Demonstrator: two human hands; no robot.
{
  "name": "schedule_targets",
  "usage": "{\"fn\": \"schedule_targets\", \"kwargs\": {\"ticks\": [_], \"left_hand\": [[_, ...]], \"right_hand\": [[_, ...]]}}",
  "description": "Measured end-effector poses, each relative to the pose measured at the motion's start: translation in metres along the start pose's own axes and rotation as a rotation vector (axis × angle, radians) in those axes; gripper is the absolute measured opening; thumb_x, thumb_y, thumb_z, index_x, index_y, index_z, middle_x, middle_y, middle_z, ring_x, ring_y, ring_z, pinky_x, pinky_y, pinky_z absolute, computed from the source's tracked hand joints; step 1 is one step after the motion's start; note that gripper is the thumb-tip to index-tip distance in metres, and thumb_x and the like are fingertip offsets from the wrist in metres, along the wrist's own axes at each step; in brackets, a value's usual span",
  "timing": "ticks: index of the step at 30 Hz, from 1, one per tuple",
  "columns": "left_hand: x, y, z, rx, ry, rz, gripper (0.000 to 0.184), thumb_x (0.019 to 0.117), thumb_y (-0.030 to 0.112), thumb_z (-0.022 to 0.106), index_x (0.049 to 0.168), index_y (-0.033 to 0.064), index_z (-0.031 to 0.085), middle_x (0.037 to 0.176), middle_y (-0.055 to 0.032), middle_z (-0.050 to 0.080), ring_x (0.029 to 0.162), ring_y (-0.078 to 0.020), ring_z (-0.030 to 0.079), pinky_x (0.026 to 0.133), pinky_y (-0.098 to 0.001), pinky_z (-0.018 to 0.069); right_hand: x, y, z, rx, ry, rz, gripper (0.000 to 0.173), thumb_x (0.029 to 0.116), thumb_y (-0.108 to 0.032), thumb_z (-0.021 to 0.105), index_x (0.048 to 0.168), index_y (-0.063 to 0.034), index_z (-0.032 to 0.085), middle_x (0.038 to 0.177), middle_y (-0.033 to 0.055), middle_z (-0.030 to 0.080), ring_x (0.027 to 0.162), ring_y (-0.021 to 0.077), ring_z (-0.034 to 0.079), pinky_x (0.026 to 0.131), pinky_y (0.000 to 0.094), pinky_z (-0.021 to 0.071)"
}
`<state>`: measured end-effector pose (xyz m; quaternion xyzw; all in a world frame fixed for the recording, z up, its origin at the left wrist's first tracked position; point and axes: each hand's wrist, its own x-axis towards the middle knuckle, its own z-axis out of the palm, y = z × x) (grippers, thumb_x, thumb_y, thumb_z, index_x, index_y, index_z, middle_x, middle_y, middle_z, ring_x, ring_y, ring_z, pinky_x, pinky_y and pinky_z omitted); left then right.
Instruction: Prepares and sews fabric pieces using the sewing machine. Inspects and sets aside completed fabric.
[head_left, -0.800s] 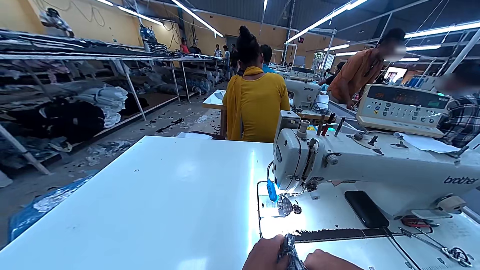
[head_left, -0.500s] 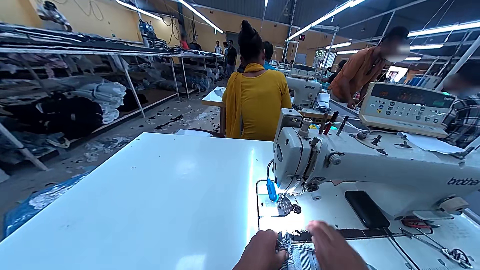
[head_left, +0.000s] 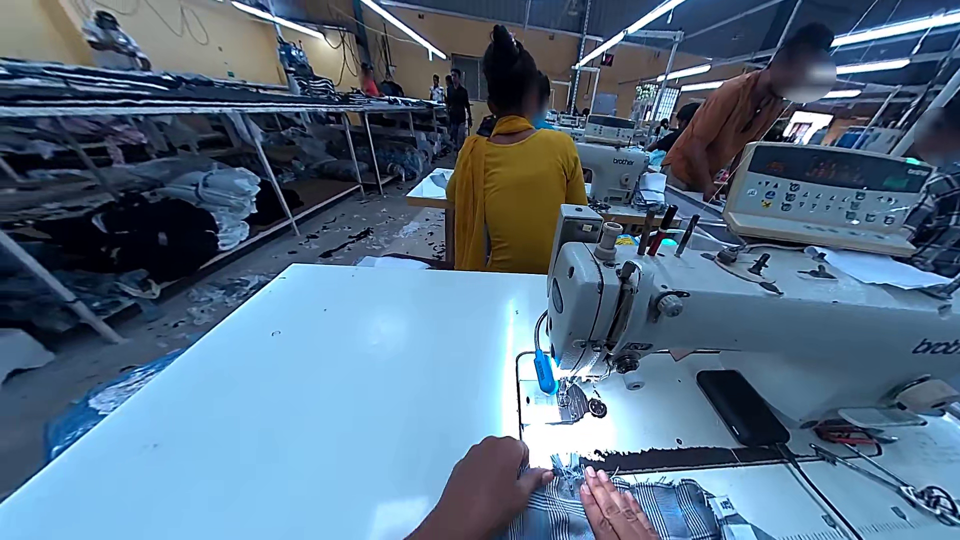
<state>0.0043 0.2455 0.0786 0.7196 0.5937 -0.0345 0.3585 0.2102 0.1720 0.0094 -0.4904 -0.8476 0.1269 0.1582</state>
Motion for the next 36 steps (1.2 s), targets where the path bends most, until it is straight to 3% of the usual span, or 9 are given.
{"fn": "schedule_targets", "kwargs": {"ticks": [3, 5, 6, 9, 11, 14, 22, 27, 36], "left_hand": [[-0.008, 0.02, 0.016, 0.239, 0.185, -0.018, 0.036, 0.1068, 0.023, 0.054, 0.12, -0.0096, 0.061, 0.119, -0.0293, 0.065, 0.116, -0.0436, 0.063, 0.097, -0.0543, 0.0483], [-0.009, 0.015, 0.052, 0.291, 0.607, 0.281, 0.019, 0.0906, -0.004, 0.062, 0.106, -0.0132, 0.069, 0.12, -0.0324, 0.066, 0.111, -0.0465, 0.068, 0.092, -0.0526, 0.0555], [-0.011, 0.013, 0.066, 0.211, 0.658, 0.426, 0.02, 0.09, -0.009, 0.059, 0.106, -0.0138, 0.07, 0.123, -0.0328, 0.065, 0.115, -0.0475, 0.066, 0.097, -0.0537, 0.0544], [-0.013, 0.0, 0.097, -0.048, 0.501, 0.611, 0.031, 0.0978, -0.008, 0.051, 0.124, -0.0128, 0.065, 0.136, -0.0284, 0.062, 0.133, -0.0462, 0.056, 0.112, -0.0666, 0.0373], [-0.008, -0.013, 0.105, -0.032, 0.52, 0.648, 0.036, 0.098, -0.007, 0.049, 0.131, -0.0074, 0.064, 0.137, -0.0231, 0.064, 0.133, -0.0437, 0.057, 0.108, -0.0766, 0.03], [0.0, -0.024, 0.098, 0.024, 0.519, 0.691, 0.038, 0.0993, -0.003, 0.047, 0.134, -0.0023, 0.065, 0.138, -0.0184, 0.065, 0.133, -0.0401, 0.058, 0.108, -0.0792, 0.0267], [0.045, -0.037, 0.059, 0.042, 0.522, 0.769, 0.039, 0.1005, 0.001, 0.046, 0.135, 0.0015, 0.066, 0.14, -0.0158, 0.064, 0.133, -0.0356, 0.059, 0.112, -0.0736, 0.0282], [0.064, -0.046, 0.047, 0.125, 0.562, 0.797, 0.041, 0.0984, 0.004, 0.047, 0.134, 0.0045, 0.067, 0.139, -0.0123, 0.066, 0.13, -0.0327, 0.062, 0.11, -0.0704, 0.035], [0.076, -0.053, 0.042, 0.154, 0.642, 0.797, 0.043, 0.0963, 0.007, 0.045, 0.133, 0.0089, 0.068, 0.134, -0.009, 0.069, 0.126, -0.0306, 0.065, 0.107, -0.0656, 0.0423]], "right_hand": [[0.0, 0.002, 0.0, -0.005, 0.015, -0.014, 0.046, 0.0969, 0.0, 0.05, 0.139, 0.016, 0.052, 0.149, 0.0312, 0.05, 0.137, 0.0479, 0.05, 0.113, 0.0606, 0.0388], [0.0, 0.003, 0.0, 0.004, 0.019, -0.01, 0.045, 0.0972, 0.0, 0.049, 0.139, 0.0151, 0.053, 0.148, 0.0303, 0.051, 0.137, 0.0472, 0.051, 0.113, 0.06, 0.0395], [0.0, 0.004, 0.0, 0.01, 0.019, -0.011, 0.044, 0.0977, 0.0, 0.048, 0.139, 0.015, 0.053, 0.148, 0.0302, 0.051, 0.137, 0.047, 0.051, 0.113, 0.0597, 0.0396], [0.0, 0.008, 0.002, 0.018, 0.035, -0.042, 0.043, 0.0981, 0.0, 0.047, 0.137, 0.0147, 0.055, 0.147, 0.03, 0.052, 0.136, 0.0467, 0.052, 0.111, 0.0605, 0.0405], [0.001, 0.012, 0.001, 0.017, 0.03, -0.055, 0.043, 0.0985, 0.0, 0.046, 0.138, 0.0132, 0.055, 0.147, 0.0288, 0.053, 0.137, 0.0456, 0.052, 0.112, 0.0611, 0.0399], [0.005, 0.017, 0.002, 0.01, 0.043, -0.075, 0.042, 0.0992, 0.0, 0.046, 0.138, 0.0128, 0.055, 0.147, 0.0281, 0.053, 0.137, 0.045, 0.052, 0.111, 0.0615, 0.0398], [0.051, 0.04, 0.007, -0.055, 0.141, -0.09, 0.041, 0.0968, 0.002, 0.049, 0.135, 0.0107, 0.059, 0.146, 0.0242, 0.056, 0.138, 0.04, 0.053, 0.113, 0.0559, 0.0414], [0.068, 0.049, 0.012, -0.079, 0.186, -0.111, 0.043, 0.0951, 0.0, 0.05, 0.136, 0.0087, 0.06, 0.146, 0.0214, 0.057, 0.137, 0.0371, 0.054, 0.113, 0.054, 0.0424], [0.083, 0.054, 0.019, -0.163, 0.337, -0.148, 0.03, 0.0974, -0.004, 0.05, 0.119, 0.0042, 0.07, 0.135, 0.0175, 0.067, 0.131, 0.0287, 0.061, 0.111, 0.0393, 0.047]]}}
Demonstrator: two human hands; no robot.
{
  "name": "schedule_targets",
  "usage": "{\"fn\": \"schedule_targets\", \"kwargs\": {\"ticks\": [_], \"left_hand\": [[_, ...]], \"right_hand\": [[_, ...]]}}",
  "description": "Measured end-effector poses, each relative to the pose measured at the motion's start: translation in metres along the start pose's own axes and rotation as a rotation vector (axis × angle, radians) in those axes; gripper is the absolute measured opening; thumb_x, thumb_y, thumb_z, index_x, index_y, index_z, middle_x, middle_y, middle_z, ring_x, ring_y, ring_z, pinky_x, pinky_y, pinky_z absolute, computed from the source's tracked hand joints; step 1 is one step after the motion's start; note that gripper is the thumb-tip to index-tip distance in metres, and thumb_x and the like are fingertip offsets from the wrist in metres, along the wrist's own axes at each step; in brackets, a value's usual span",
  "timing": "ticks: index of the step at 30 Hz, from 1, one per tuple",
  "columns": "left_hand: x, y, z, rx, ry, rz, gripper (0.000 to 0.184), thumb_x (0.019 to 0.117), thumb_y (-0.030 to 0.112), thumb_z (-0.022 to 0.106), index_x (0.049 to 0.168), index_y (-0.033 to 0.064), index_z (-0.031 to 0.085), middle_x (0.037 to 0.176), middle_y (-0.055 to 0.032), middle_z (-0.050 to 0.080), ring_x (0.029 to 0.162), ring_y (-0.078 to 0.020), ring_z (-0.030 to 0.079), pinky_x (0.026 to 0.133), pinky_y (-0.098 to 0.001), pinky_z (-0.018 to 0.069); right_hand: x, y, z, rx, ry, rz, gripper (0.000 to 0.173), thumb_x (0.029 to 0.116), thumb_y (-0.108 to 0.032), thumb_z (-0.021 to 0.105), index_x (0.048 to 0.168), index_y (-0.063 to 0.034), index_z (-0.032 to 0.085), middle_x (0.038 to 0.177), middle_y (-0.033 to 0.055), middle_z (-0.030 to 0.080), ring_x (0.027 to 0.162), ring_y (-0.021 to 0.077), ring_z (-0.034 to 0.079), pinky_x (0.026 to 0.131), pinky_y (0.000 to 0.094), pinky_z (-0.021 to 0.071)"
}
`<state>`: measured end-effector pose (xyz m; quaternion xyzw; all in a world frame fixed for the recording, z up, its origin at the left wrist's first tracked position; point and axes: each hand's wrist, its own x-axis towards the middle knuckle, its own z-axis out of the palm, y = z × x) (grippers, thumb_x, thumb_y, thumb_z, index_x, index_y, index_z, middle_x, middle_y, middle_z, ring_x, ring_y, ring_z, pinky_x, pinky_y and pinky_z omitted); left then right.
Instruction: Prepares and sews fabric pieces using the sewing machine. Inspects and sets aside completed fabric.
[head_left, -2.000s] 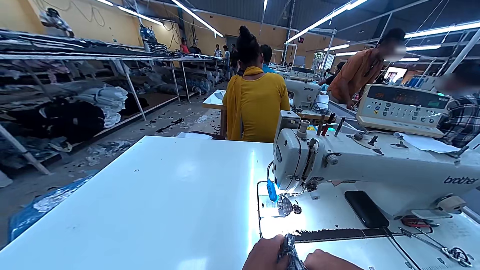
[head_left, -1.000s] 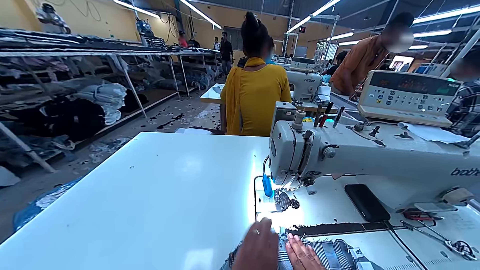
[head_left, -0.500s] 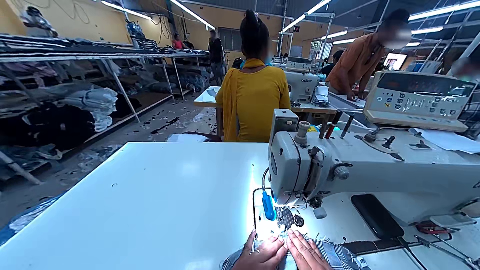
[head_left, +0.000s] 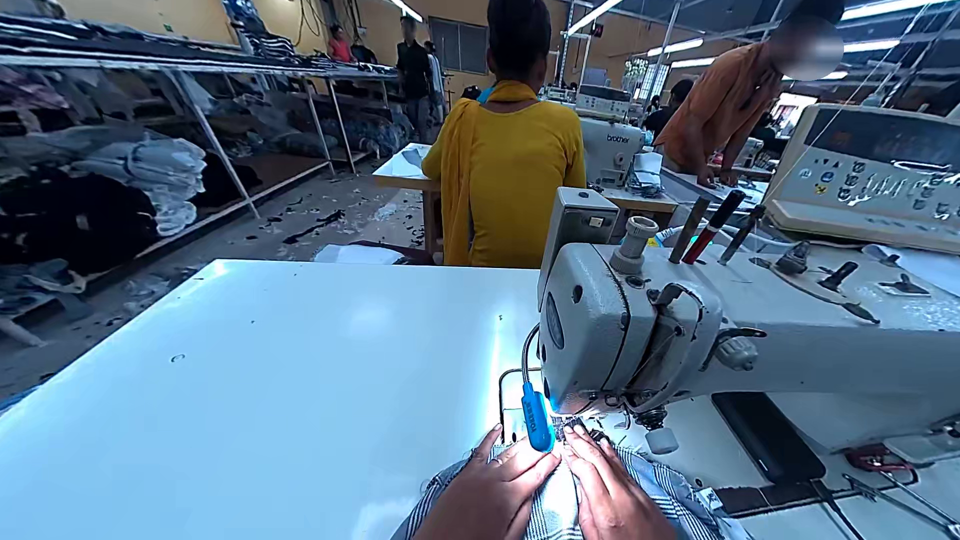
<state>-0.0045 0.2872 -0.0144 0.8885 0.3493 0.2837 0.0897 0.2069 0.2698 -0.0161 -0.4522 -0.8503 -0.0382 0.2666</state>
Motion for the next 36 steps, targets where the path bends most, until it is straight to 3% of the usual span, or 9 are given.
{"fn": "schedule_targets", "kwargs": {"ticks": [8, 22, 25, 31, 36], "left_hand": [[0.002, -0.006, 0.0, 0.027, 0.009, 0.012, 0.045, 0.0954, 0.008, 0.044, 0.133, 0.0092, 0.069, 0.131, -0.0101, 0.07, 0.124, -0.0311, 0.066, 0.106, -0.065, 0.0434], [0.002, -0.004, 0.0, 0.027, 0.015, 0.001, 0.044, 0.0945, 0.007, 0.046, 0.132, 0.0092, 0.069, 0.134, -0.0091, 0.069, 0.127, -0.0297, 0.065, 0.107, -0.0643, 0.0419], [-0.001, 0.005, -0.002, 0.016, -0.024, 0.011, 0.043, 0.0961, 0.004, 0.048, 0.135, 0.0069, 0.067, 0.136, -0.0101, 0.068, 0.128, -0.0302, 0.064, 0.107, -0.065, 0.0419], [-0.015, 0.035, -0.007, -0.153, -0.126, 0.03, 0.039, 0.1015, 0.0, 0.046, 0.136, 0.0016, 0.065, 0.141, -0.014, 0.064, 0.135, -0.0335, 0.058, 0.112, -0.0643, 0.0368], [-0.017, 0.035, -0.003, -0.102, -0.027, 0.059, 0.036, 0.098, -0.001, 0.052, 0.129, 0.0031, 0.071, 0.137, -0.0149, 0.067, 0.132, -0.0358, 0.06, 0.11, -0.0648, 0.0386]], "right_hand": [[0.006, 0.0, 0.002, -0.031, 0.038, 0.0, 0.028, 0.0951, -0.004, 0.052, 0.113, 0.0035, 0.072, 0.131, 0.0173, 0.069, 0.128, 0.026, 0.064, 0.109, 0.0344, 0.0477], [0.006, 0.002, 0.006, -0.051, 0.069, -0.019, 0.028, 0.0951, -0.004, 0.052, 0.112, 0.0023, 0.072, 0.13, 0.0163, 0.07, 0.128, 0.0257, 0.064, 0.108, 0.0331, 0.0478], [-0.002, -0.002, -0.001, 0.004, 0.008, 0.008, 0.03, 0.0968, -0.003, 0.051, 0.117, 0.0054, 0.071, 0.134, 0.018, 0.067, 0.13, 0.0302, 0.062, 0.11, 0.042, 0.0479], [-0.035, -0.018, -0.029, 0.197, -0.138, 0.088, 0.033, 0.1017, -0.002, 0.044, 0.124, 0.0141, 0.063, 0.137, 0.0301, 0.06, 0.132, 0.0445, 0.057, 0.112, 0.059, 0.0406], [-0.036, -0.017, -0.034, 0.18, -0.226, 0.027, 0.042, 0.0986, 0.002, 0.042, 0.137, 0.0089, 0.058, 0.145, 0.0242, 0.057, 0.137, 0.0415, 0.054, 0.113, 0.0669, 0.0345]]}}
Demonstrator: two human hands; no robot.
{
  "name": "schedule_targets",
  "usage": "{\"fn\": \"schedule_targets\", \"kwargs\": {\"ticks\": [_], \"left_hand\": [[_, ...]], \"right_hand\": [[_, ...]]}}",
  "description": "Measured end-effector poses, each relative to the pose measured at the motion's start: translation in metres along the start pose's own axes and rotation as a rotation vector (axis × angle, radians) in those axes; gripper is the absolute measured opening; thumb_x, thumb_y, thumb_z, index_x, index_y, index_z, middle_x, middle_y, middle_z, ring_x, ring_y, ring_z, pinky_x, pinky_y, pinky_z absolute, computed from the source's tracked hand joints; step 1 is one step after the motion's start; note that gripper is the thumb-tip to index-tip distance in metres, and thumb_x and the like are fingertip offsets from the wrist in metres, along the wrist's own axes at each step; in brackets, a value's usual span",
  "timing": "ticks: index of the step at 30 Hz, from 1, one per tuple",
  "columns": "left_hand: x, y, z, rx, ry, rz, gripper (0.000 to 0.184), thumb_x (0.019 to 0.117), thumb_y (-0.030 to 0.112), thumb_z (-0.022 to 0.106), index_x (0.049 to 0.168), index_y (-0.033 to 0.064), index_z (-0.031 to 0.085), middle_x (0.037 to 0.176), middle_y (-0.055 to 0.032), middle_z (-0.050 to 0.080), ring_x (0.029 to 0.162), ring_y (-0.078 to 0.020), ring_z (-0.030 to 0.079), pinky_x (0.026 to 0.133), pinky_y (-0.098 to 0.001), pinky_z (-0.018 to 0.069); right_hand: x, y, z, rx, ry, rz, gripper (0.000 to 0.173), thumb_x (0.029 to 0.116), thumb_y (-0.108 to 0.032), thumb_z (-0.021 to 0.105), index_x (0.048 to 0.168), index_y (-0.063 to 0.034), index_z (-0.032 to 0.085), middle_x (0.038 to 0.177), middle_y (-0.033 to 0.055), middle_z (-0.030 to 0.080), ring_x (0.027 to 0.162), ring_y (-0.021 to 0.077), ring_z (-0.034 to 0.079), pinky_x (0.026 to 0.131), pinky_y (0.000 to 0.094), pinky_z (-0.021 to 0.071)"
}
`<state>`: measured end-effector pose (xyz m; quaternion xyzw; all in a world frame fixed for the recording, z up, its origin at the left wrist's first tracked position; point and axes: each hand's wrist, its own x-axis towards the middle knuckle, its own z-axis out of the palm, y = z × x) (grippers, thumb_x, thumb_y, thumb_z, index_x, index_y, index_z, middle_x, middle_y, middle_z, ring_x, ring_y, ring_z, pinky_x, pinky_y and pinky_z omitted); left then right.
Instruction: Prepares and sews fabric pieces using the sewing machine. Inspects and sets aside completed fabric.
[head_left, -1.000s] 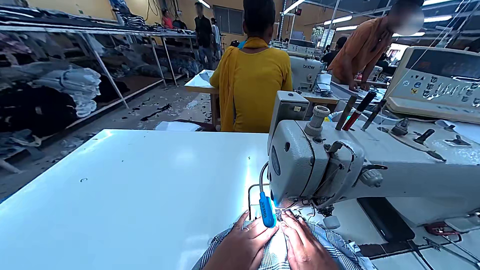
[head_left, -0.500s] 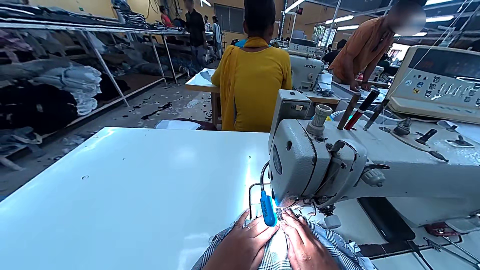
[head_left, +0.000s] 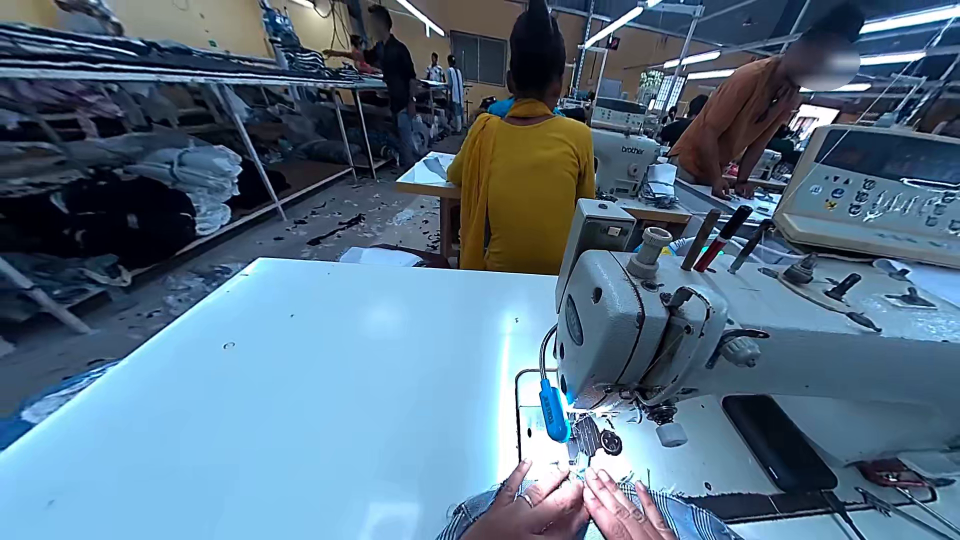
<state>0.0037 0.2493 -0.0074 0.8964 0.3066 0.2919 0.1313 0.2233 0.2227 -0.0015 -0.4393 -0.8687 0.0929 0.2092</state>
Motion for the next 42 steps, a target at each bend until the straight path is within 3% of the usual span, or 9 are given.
{"fn": "schedule_targets", "kwargs": {"ticks": [4, 7, 12, 18, 24, 26, 30, 33, 42], "left_hand": [[-0.004, -0.002, 0.006, 0.314, 0.236, 0.021, 0.018, 0.0958, 0.013, 0.061, 0.104, 0.0163, 0.077, 0.113, -0.0048, 0.074, 0.115, -0.0243, 0.066, 0.108, -0.0499, 0.0401], [-0.006, -0.002, 0.008, 0.417, 0.228, 0.023, 0.022, 0.0955, 0.015, 0.06, 0.106, 0.0218, 0.077, 0.112, 0.0023, 0.075, 0.115, -0.0178, 0.065, 0.106, -0.0459, 0.0359], [-0.005, 0.0, 0.006, 0.399, 0.18, 0.037, 0.027, 0.0938, 0.009, 0.058, 0.108, 0.0162, 0.08, 0.114, 0.0019, 0.077, 0.11, -0.0139, 0.07, 0.103, -0.0436, 0.0386], [-0.004, -0.001, 0.008, 0.373, 0.213, 0.02, 0.026, 0.0911, 0.009, 0.06, 0.103, 0.017, 0.081, 0.11, 0.0016, 0.078, 0.101, -0.014, 0.072, 0.095, -0.0451, 0.039], [-0.004, -0.002, 0.009, 0.349, 0.211, 0.024, 0.026, 0.0899, 0.008, 0.06, 0.103, 0.018, 0.081, 0.109, 0.0023, 0.078, 0.102, -0.0137, 0.072, 0.095, -0.0469, 0.0399], [-0.004, 0.0, 0.009, 0.348, 0.211, 0.018, 0.024, 0.0895, 0.008, 0.061, 0.1, 0.0169, 0.081, 0.108, 0.0018, 0.079, 0.102, -0.0141, 0.072, 0.094, -0.0478, 0.0412], [-0.004, -0.002, 0.011, 0.357, 0.208, 0.017, 0.027, 0.0892, 0.008, 0.06, 0.104, 0.0191, 0.08, 0.11, 0.0034, 0.078, 0.102, -0.0134, 0.071, 0.093, -0.0459, 0.04], [-0.004, -0.001, 0.011, 0.36, 0.224, 0.017, 0.024, 0.0885, 0.008, 0.061, 0.1, 0.0179, 0.08, 0.109, 0.0028, 0.078, 0.101, -0.0135, 0.072, 0.091, -0.0457, 0.0408], [-0.003, -0.001, 0.012, 0.382, 0.232, 0.005, 0.027, 0.0876, 0.009, 0.061, 0.102, 0.0202, 0.08, 0.107, 0.004, 0.078, 0.098, -0.0132, 0.071, 0.088, -0.0453, 0.0395]], "right_hand": [[0.0, 0.001, 0.003, -0.015, 0.012, -0.012, 0.039, 0.0977, 0.003, 0.045, 0.132, 0.0098, 0.061, 0.143, 0.0247, 0.059, 0.135, 0.0423, 0.055, 0.112, 0.0663, 0.0359], [0.001, 0.002, 0.004, -0.017, 0.025, -0.021, 0.039, 0.0976, 0.002, 0.045, 0.132, 0.0097, 0.062, 0.143, 0.0246, 0.058, 0.135, 0.0418, 0.055, 0.112, 0.0661, 0.0361], [0.004, 0.006, 0.005, 0.01, 0.1, -0.104, 0.035, 0.0933, 0.003, 0.051, 0.124, 0.0079, 0.068, 0.134, 0.0309, 0.061, 0.131, 0.0456, 0.057, 0.111, 0.0577, 0.0422], [0.009, 0.012, 0.004, 0.018, 0.101, -0.245, 0.031, 0.0954, 0.003, 0.047, 0.117, 0.0014, 0.068, 0.125, 0.0181, 0.071, 0.122, 0.0342, 0.065, 0.105, 0.0465, 0.0484], [0.01, 0.009, 0.003, 0.044, 0.097, -0.177, 0.038, 0.0953, 0.003, 0.044, 0.129, 0.004, 0.063, 0.137, 0.0205, 0.065, 0.129, 0.0348, 0.061, 0.109, 0.0473, 0.0454], [0.013, 0.01, 0.0, 0.103, 0.085, -0.149, 0.036, 0.0978, 0.003, 0.045, 0.124, -0.0004, 0.07, 0.133, 0.0157, 0.068, 0.128, 0.0343, 0.062, 0.108, 0.0492, 0.0461], [0.031, 0.014, -0.011, 0.367, 0.133, -0.029, 0.035, 0.0892, 0.006, 0.044, 0.104, 0.0028, 0.076, 0.112, 0.0167, 0.075, 0.113, 0.0327, 0.068, 0.099, 0.0489, 0.0488], [0.047, 0.014, -0.006, 0.222, 0.114, -0.045, 0.02, 0.094, -0.012, 0.064, 0.105, -0.0007, 0.077, 0.112, 0.0161, 0.073, 0.107, 0.0337, 0.068, 0.088, 0.0512, 0.0533], [0.051, 0.016, 0.007, -0.117, 0.26, -0.157, 0.018, 0.087, -0.002, 0.064, 0.096, -0.0051, 0.079, 0.095, 0.0118, 0.075, 0.091, 0.028, 0.072, 0.083, 0.034, 0.058]]}}
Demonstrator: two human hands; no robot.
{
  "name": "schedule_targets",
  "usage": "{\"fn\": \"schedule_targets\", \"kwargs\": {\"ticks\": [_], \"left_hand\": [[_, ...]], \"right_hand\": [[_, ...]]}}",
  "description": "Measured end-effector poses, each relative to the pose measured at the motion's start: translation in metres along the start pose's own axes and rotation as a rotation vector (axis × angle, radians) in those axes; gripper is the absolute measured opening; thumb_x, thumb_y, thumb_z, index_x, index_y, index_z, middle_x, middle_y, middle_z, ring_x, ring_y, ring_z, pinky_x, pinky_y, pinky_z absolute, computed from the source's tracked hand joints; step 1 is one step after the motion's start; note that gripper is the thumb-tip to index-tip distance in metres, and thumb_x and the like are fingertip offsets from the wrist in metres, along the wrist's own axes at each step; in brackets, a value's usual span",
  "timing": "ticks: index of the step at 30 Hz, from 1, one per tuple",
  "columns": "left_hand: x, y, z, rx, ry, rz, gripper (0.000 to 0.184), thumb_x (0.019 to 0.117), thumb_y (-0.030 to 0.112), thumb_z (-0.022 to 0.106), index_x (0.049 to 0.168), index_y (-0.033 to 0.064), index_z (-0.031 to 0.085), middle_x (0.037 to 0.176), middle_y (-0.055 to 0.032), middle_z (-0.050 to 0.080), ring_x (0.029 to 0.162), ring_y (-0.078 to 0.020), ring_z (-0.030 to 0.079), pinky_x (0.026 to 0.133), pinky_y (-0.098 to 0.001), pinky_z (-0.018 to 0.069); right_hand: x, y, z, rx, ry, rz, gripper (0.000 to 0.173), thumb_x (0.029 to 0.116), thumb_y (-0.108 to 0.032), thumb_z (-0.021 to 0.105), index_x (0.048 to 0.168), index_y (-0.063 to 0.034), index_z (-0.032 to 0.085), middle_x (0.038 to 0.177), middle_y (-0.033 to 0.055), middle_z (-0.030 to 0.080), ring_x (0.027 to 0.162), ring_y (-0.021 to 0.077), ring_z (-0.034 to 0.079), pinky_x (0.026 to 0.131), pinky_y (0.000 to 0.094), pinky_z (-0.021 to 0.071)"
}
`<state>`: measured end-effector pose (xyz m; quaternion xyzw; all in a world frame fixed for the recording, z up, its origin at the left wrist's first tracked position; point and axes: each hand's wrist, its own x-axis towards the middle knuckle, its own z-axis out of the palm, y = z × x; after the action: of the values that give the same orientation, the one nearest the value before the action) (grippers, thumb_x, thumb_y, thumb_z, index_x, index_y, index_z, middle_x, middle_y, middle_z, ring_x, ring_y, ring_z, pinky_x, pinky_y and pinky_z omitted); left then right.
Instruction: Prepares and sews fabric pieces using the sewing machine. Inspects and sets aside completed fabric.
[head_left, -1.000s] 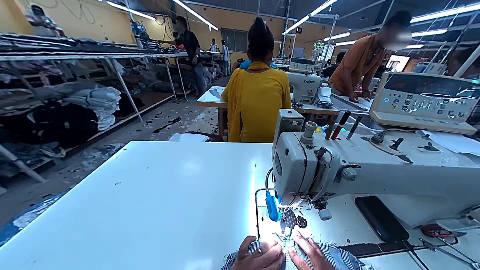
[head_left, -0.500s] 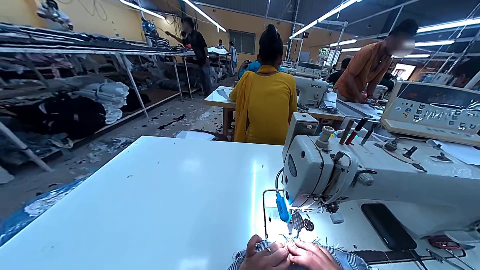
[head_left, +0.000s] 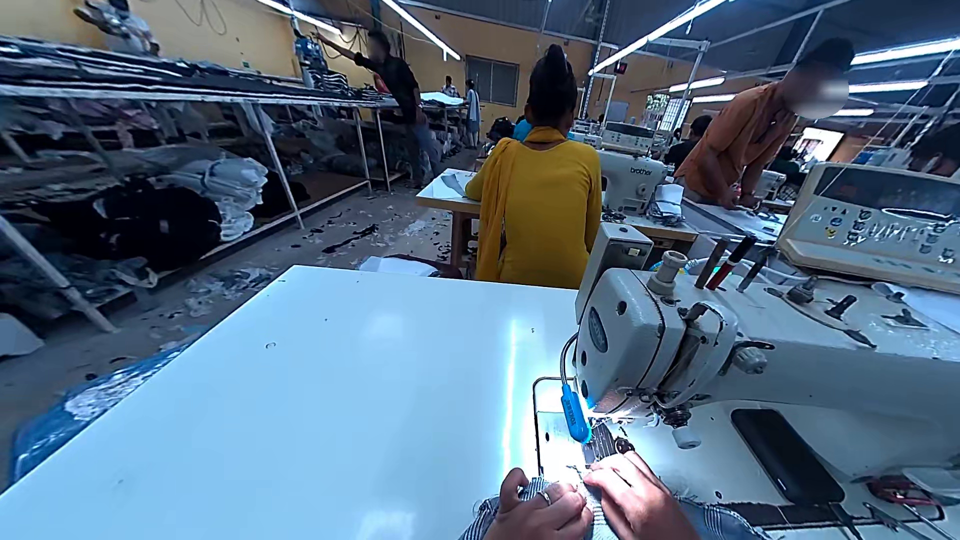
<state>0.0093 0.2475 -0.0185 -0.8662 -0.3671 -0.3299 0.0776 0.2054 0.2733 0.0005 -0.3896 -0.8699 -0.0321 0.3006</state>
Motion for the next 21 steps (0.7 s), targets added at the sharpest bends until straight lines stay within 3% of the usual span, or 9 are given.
{"fn": "schedule_targets", "kwargs": {"ticks": [3, 5, 7, 9, 11, 14, 21], "left_hand": [[0.001, 0.0, -0.001, 0.0, -0.013, -0.005, 0.027, 0.0876, 0.009, 0.061, 0.103, 0.0201, 0.08, 0.109, 0.0036, 0.078, 0.097, -0.0137, 0.072, 0.089, -0.0463, 0.0395], [0.0, 0.001, -0.002, 0.016, -0.01, -0.011, 0.027, 0.088, 0.011, 0.061, 0.103, 0.0211, 0.081, 0.11, 0.0045, 0.078, 0.097, -0.0133, 0.072, 0.09, -0.0465, 0.0389], [-0.001, 0.001, -0.002, 0.013, -0.019, -0.019, 0.027, 0.089, 0.011, 0.061, 0.105, 0.0206, 0.08, 0.114, 0.0045, 0.077, 0.1, -0.013, 0.072, 0.09, -0.0472, 0.0395], [-0.001, 0.002, -0.004, 0.0, -0.043, -0.033, 0.027, 0.0897, 0.01, 0.06, 0.106, 0.0198, 0.08, 0.117, 0.0043, 0.077, 0.103, -0.0134, 0.072, 0.089, -0.0483, 0.0407], [0.0, 0.003, -0.005, -0.006, -0.061, -0.049, 0.028, 0.0903, 0.01, 0.06, 0.107, 0.0194, 0.08, 0.118, 0.0043, 0.077, 0.105, -0.0136, 0.072, 0.089, -0.0488, 0.0417], [0.001, 0.002, -0.003, -0.002, -0.063, -0.056, 0.028, 0.0911, 0.01, 0.059, 0.109, 0.0192, 0.079, 0.119, 0.0041, 0.076, 0.107, -0.013, 0.072, 0.089, -0.0497, 0.0419], [0.014, -0.012, 0.008, 0.016, -0.031, -0.04, 0.03, 0.0915, 0.012, 0.056, 0.11, 0.0206, 0.079, 0.119, 0.0056, 0.076, 0.104, -0.0121, 0.072, 0.091, -0.0518, 0.0413]], "right_hand": [[-0.001, 0.0, 0.003, 0.021, 0.019, 0.037, 0.02, 0.0871, -0.001, 0.062, 0.099, -0.0025, 0.079, 0.1, 0.0147, 0.075, 0.094, 0.0297, 0.072, 0.085, 0.0355, 0.0583], [-0.003, -0.002, 0.003, 0.043, -0.007, 0.059, 0.023, 0.089, -0.001, 0.061, 0.105, 0.0005, 0.078, 0.116, 0.0184, 0.073, 0.101, 0.0337, 0.072, 0.086, 0.0403, 0.0584], [-0.007, -0.005, -0.001, 0.045, -0.075, 0.065, 0.029, 0.0931, -0.003, 0.056, 0.115, 0.003, 0.075, 0.13, 0.0192, 0.069, 0.114, 0.0344, 0.069, 0.095, 0.0427, 0.056], [-0.014, -0.009, -0.009, 0.045, -0.198, 0.102, 0.037, 0.0992, -0.008, 0.049, 0.128, 0.0054, 0.068, 0.14, 0.0199, 0.063, 0.129, 0.0351, 0.061, 0.11, 0.0476, 0.0469], [-0.02, -0.014, -0.016, 0.061, -0.319, 0.164, 0.043, 0.104, -0.012, 0.043, 0.138, 0.0083, 0.058, 0.149, 0.0229, 0.053, 0.14, 0.039, 0.05, 0.117, 0.0582, 0.0351], [-0.023, -0.017, -0.014, 0.027, -0.316, 0.199, 0.044, 0.1052, -0.013, 0.042, 0.14, 0.0096, 0.056, 0.152, 0.0228, 0.051, 0.142, 0.0389, 0.048, 0.115, 0.0654, 0.0311], [-0.016, -0.001, -0.002, -0.046, -0.227, 0.194, 0.044, 0.1026, -0.013, 0.043, 0.14, 0.0051, 0.059, 0.153, 0.0151, 0.052, 0.143, 0.0313, 0.049, 0.116, 0.0635, 0.0315]]}}
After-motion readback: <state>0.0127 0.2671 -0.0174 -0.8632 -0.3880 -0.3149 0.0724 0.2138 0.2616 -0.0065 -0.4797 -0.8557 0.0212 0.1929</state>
